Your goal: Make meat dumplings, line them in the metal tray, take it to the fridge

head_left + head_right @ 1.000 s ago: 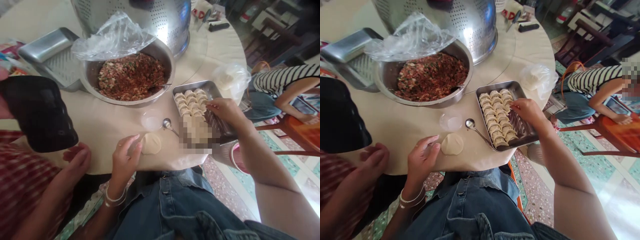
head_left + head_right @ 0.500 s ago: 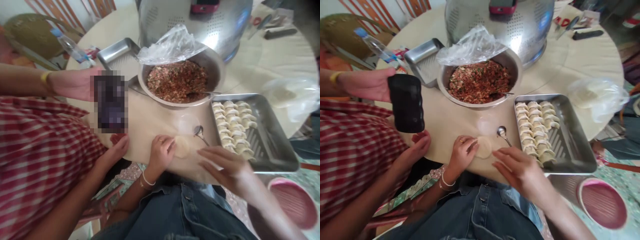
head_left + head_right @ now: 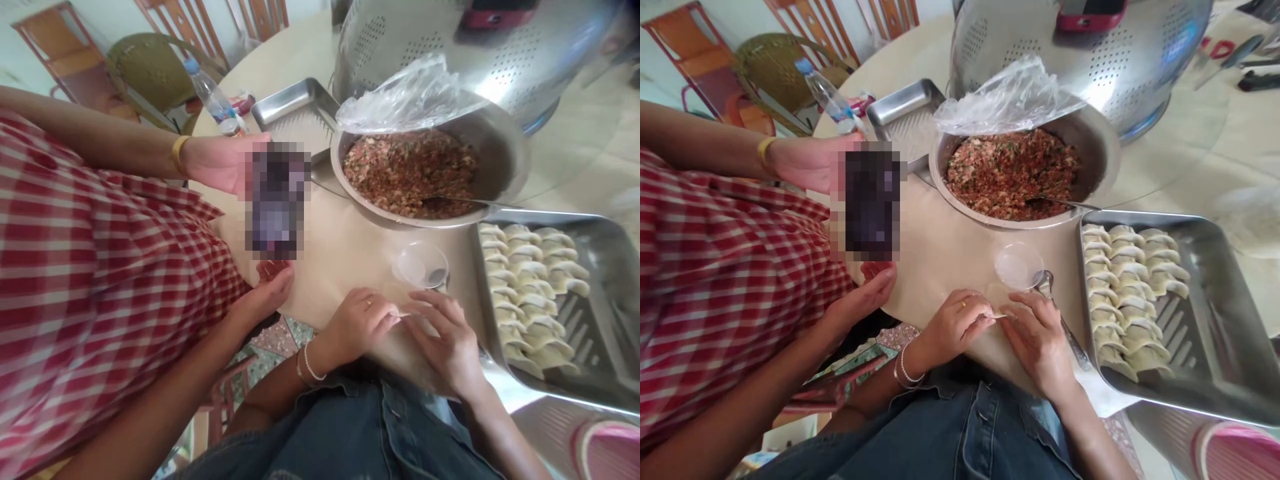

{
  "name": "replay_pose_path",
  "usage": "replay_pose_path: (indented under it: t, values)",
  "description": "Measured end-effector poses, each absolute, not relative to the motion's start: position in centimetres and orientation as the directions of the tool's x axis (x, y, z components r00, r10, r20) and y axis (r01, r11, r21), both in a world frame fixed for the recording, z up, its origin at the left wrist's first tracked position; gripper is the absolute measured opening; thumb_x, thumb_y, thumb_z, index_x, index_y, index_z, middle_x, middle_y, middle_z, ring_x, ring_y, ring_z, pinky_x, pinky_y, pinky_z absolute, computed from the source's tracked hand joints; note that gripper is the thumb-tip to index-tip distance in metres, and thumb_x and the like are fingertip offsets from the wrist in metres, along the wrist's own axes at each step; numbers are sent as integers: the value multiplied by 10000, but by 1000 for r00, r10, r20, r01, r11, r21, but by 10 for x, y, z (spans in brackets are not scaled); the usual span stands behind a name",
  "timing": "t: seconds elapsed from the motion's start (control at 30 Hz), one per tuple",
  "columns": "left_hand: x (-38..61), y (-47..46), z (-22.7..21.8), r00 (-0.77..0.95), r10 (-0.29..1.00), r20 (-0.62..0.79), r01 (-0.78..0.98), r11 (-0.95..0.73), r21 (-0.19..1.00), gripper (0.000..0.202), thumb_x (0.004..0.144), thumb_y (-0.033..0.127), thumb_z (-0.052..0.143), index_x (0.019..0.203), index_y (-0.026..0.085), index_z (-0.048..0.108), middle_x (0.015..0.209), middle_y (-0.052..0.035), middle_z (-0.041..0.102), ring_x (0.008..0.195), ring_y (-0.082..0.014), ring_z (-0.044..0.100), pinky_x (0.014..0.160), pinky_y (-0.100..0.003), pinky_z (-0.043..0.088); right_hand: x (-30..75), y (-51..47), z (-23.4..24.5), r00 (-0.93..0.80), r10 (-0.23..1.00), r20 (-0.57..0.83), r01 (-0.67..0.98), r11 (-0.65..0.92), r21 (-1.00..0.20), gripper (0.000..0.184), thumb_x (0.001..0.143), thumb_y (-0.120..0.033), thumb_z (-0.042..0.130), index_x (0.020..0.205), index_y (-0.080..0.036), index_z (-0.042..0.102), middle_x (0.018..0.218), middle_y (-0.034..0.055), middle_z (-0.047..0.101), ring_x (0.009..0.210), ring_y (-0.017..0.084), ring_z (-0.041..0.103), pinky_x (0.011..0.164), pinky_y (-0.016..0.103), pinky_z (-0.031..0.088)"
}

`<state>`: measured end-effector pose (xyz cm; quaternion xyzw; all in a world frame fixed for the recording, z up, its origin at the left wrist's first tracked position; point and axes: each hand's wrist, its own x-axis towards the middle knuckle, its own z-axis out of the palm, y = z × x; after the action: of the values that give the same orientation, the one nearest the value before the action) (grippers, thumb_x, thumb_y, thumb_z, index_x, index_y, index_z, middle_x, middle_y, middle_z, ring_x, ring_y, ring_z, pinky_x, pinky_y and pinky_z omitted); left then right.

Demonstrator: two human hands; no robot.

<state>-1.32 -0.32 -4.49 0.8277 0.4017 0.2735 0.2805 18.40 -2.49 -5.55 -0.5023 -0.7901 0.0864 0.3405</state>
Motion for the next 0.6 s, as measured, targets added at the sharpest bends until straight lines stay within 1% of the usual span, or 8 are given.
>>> replay_pose_path:
  t: [0.07,0.13,0.27,0.37,0.43,0.5,0.57,0.6]
  values:
    - [-15,-4,-49,512,817,267,509,-538,671,269,938,396,540,995,145,620,895,-61,697,909,-188,632,875,-337,499,184,-24,-52,-269,846,460,704,498,-506,116,868,-163,639,976,-204,634,962,42,683,908,183,642,760,338,475]
    - [-16,-3,-53,532,794,295,503,-576,644,354,902,411,602,1117,130,604,965,-71,708,953,-191,637,887,-336,509,184,-24,-47,-319,826,465,652,547,-524,146,859,-122,645,983,-200,631,898,20,692,860,160,644,743,327,461]
    - [-16,-1,-58,659,680,320,397,-676,621,317,929,160,501,1234,134,583,1116,-78,725,1018,-163,647,948,-332,507,185,-28,-34,-433,765,476,538,643,-545,216,859,-75,622,1039,-192,650,921,26,711,849,150,655,716,325,483]
    - [-17,-2,-56,659,663,355,328,-678,657,399,882,80,459,1247,144,608,1125,-71,742,969,-175,662,914,-348,537,196,-34,-18,-412,774,482,527,633,-567,369,804,-65,673,1134,-230,666,951,34,720,865,187,672,709,362,522]
    - [-19,-4,-53,612,700,367,287,-630,722,480,833,32,446,1269,143,613,1133,-66,744,983,-189,666,920,-350,542,210,-34,-1,-328,792,515,579,599,-552,512,748,-71,728,1198,-307,667,933,22,725,835,216,682,689,394,533]
    - [-22,-6,-49,555,765,326,232,-519,822,523,810,13,452,1292,139,610,1179,-75,729,1049,-193,669,958,-328,530,226,-24,19,-211,798,564,682,534,-500,594,714,-94,765,1217,-393,660,879,1,721,761,217,677,659,405,526]
    - [-24,-7,-43,473,853,223,181,-341,923,496,834,39,492,1298,163,617,1238,-72,702,1111,-186,664,999,-292,503,243,-5,37,-99,792,602,801,422,-425,606,724,-165,782,1248,-430,632,854,-1,711,705,199,657,656,394,512]
    - [-25,-8,-41,417,897,150,155,-232,960,453,858,75,520,1284,184,633,1253,-64,695,1129,-184,661,1011,-278,492,250,8,45,-79,807,585,837,373,-401,599,747,-218,773,1289,-411,606,827,4,693,678,184,635,663,383,504]
